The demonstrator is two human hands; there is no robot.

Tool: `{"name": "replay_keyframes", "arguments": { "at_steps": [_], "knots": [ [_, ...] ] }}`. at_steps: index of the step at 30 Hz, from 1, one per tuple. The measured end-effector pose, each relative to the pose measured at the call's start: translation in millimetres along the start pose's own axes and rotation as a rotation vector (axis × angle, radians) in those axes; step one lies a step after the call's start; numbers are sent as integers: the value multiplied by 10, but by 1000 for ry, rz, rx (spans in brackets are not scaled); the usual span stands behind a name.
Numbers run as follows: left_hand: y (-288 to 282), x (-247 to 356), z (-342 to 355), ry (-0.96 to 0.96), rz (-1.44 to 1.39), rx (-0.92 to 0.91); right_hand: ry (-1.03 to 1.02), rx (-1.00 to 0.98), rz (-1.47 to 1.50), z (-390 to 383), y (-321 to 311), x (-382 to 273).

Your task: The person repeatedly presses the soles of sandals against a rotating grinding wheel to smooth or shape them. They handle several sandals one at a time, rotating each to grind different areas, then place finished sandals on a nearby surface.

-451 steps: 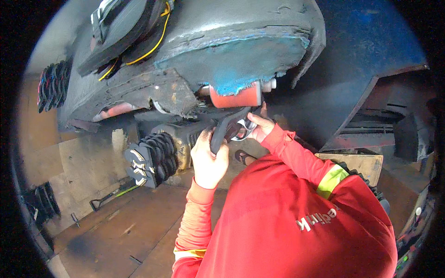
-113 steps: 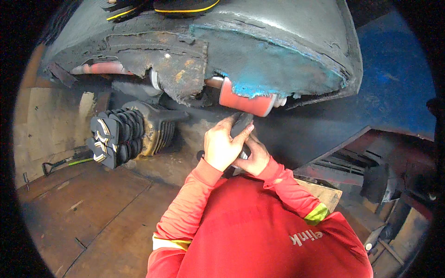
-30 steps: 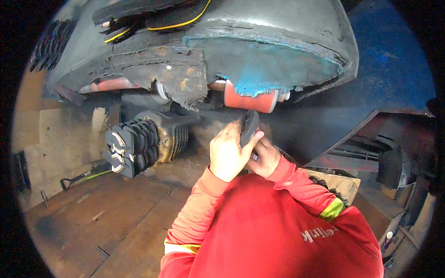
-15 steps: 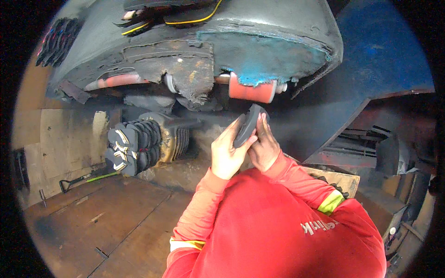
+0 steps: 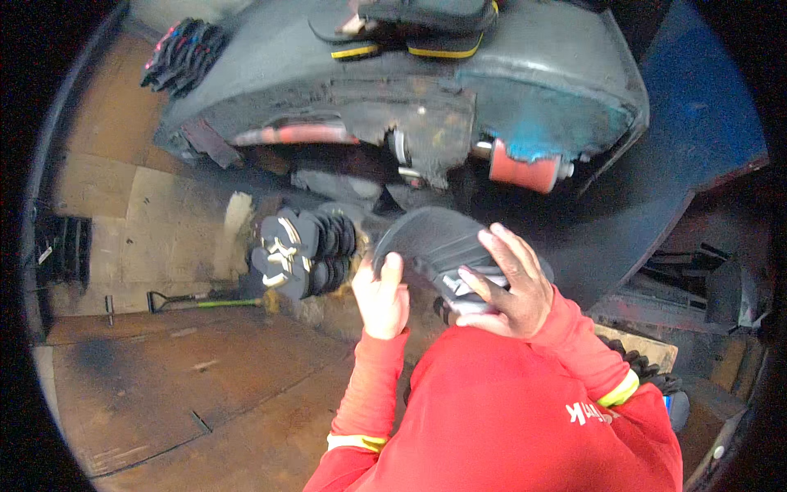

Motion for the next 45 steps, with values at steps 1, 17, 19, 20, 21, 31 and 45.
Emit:
{"name": "replay_keyframes", "arguments": {
  "at_steps": [1,17,19,20,21,31,45],
  "knots": [
    [-44,88,12,7,-30,27,40,-37,-21,11,-50,51],
    [19,1924,620,262,1,-142,-162,485,-139,997,-2108,-355],
    [15,2112,924,378,-163,-106,-171,544,-138,1180,-2273,-303],
    [68,2169,1124,364,-112,-148,-208,460,-253,1373,-2149,-270],
    [245,2189,1315,323,-210,-304,-230,372,-286,1587,-1936,-185],
    [1129,1336,2987,114,113,-117,174,-9,-497,2620,-603,1116],
    [1190,1554,2798,72,-117,-165,67,-50,-414,2592,-695,1104]
  ]
}}
Point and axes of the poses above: each hand's wrist, its own z-axis towards the middle knuckle, its own y-axis out of the palm, x = y × z, the point moved 10 cm from there along z, towards the middle knuckle, and after that the axes turned 3 degrees about y, right-handed, at the moved point
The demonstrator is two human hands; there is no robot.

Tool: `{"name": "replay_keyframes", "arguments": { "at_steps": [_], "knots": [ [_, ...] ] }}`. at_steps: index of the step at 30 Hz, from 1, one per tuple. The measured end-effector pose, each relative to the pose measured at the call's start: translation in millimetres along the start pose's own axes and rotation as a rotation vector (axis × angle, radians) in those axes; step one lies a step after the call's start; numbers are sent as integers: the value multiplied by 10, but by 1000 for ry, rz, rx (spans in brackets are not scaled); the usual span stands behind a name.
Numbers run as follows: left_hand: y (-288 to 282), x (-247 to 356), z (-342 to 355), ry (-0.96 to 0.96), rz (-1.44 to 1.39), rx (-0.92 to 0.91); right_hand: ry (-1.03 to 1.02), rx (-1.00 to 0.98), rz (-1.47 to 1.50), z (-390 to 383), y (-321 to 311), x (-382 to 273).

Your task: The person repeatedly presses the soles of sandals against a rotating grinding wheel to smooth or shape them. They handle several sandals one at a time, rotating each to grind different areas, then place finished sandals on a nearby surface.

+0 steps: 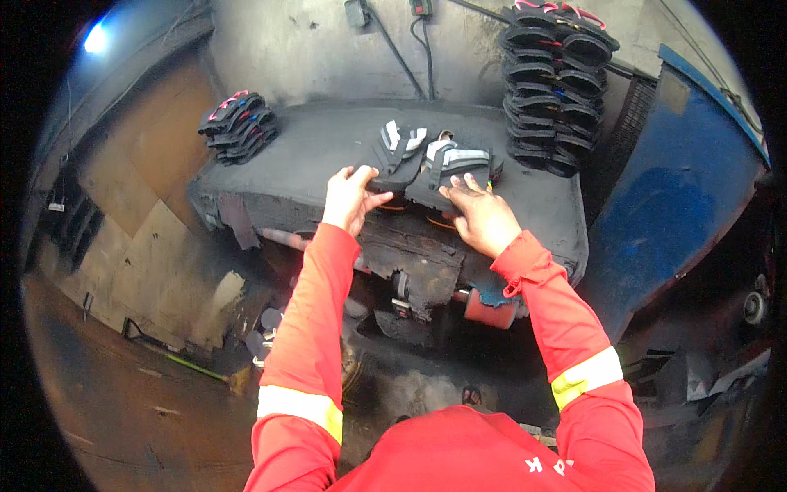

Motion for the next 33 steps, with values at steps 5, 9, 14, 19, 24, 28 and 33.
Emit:
{"name": "replay_keyframes", "arguments": {
  "at_steps": [5,9,14,19,24,28,33],
  "knots": [
    [-38,23,-58,51,-49,15,24,52,-110,-24,42,-66],
    [23,41,-62,16,70,-2,35,106,-132,-25,44,-124],
    [8,42,8,-41,82,16,67,17,-96,-7,120,-52],
    [-56,-38,68,-60,114,-85,32,103,-51,-77,10,-64],
    [-53,-71,99,-77,56,-145,131,166,10,-415,-183,-224],
    [-167,-138,-5,-118,29,-85,26,288,75,-1157,-479,-632],
    [-631,-339,-274,-38,93,57,282,124,285,-2299,-422,-578]
  ]
}}
Point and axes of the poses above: each hand's wrist, its own z-axis towards the middle knuckle, its own y-axis out of the palm, x = y × z, the point moved 10 cm from there along z, towards the middle knuckle, and after that the axes turned 3 degrees about y, right-handed, at the moved point
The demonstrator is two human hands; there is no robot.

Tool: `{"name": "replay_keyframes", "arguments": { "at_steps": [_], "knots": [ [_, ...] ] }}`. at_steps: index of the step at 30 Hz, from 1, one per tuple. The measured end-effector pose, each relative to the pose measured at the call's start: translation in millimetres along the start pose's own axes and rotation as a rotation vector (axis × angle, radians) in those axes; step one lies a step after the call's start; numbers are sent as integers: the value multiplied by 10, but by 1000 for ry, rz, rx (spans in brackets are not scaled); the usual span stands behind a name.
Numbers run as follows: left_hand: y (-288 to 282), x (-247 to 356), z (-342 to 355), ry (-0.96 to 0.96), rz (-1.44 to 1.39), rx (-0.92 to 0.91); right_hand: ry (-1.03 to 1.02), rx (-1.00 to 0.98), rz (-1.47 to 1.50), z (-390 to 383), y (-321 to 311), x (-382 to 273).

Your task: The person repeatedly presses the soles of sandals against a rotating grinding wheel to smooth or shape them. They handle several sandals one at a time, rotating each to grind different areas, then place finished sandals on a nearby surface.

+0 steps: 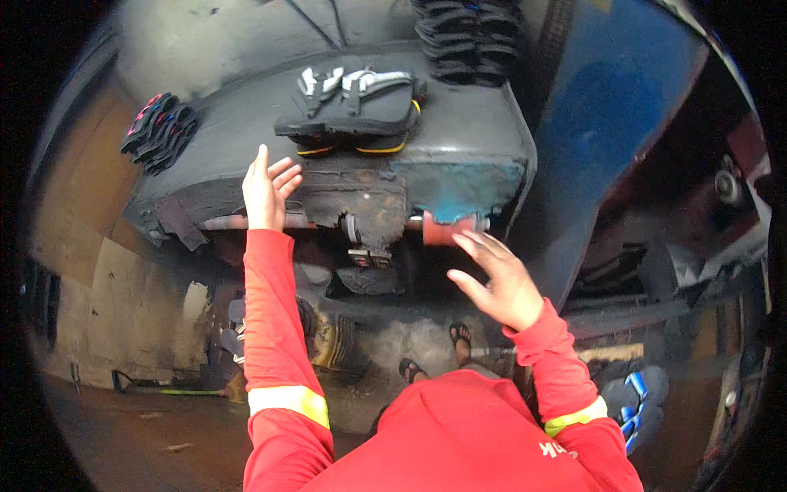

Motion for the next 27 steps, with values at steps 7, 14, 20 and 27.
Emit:
{"name": "replay_keyframes", "arguments": {
  "at_steps": [7,14,20,27],
  "knots": [
    [306,20,-69,490,1093,217,257,38,59,-650,12,278],
    [554,-94,-26,278,1075,269,346,-17,168,-831,194,172],
    [595,-99,-156,372,1035,382,486,-23,226,-1059,208,336],
    [645,26,-326,407,992,422,498,-45,270,-1004,307,384]
  ]
}}
Point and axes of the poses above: each hand's wrist, its own z-axis towards the middle knuckle, its own y-axis out of the palm, x = y × z, the point moved 10 cm from there along z, towards the middle knuckle, and after that the axes turned 3 degrees about y, right-handed, at the moved point
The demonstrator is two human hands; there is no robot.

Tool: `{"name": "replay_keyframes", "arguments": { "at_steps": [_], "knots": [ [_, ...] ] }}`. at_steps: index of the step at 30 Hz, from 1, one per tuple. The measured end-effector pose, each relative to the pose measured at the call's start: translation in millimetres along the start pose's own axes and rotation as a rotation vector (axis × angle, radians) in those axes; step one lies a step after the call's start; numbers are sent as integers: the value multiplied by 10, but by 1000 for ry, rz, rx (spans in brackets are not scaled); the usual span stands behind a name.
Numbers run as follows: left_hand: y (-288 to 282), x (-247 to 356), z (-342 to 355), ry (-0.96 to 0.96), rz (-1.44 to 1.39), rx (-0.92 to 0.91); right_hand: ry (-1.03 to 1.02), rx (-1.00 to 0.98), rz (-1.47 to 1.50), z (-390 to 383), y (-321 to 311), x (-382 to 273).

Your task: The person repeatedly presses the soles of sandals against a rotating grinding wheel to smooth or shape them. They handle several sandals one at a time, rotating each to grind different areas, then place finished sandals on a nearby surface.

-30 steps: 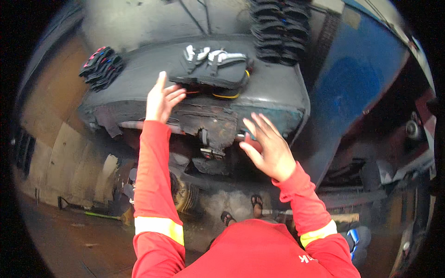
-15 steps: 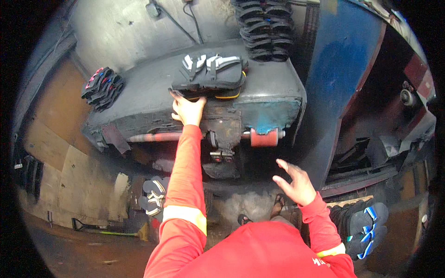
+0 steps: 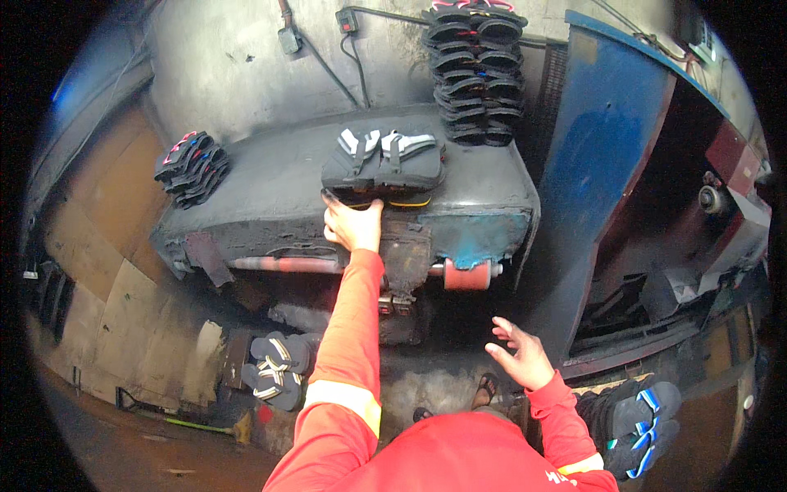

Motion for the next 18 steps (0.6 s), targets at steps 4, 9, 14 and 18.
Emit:
{"name": "replay_keyframes", "arguments": {
  "at_steps": [4,9,14,18],
  "knots": [
    [12,-87,107,-14,-3,-49,42,-13,-4,-12,-6,151],
    [19,-81,-52,121,-20,40,166,24,81,-281,-84,560],
    [28,179,-634,415,-53,107,356,85,178,-625,-161,1044],
    [307,430,-683,526,34,37,389,75,241,-723,-165,1227]
  ]
}}
Point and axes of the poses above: each hand's wrist, its own z-axis towards the middle knuckle, its own y-axis out of the palm, x = y × z, the point moved 10 cm from there along z, towards the middle knuckle, and after that the axes turned 3 degrees about y, right-handed, at the moved point
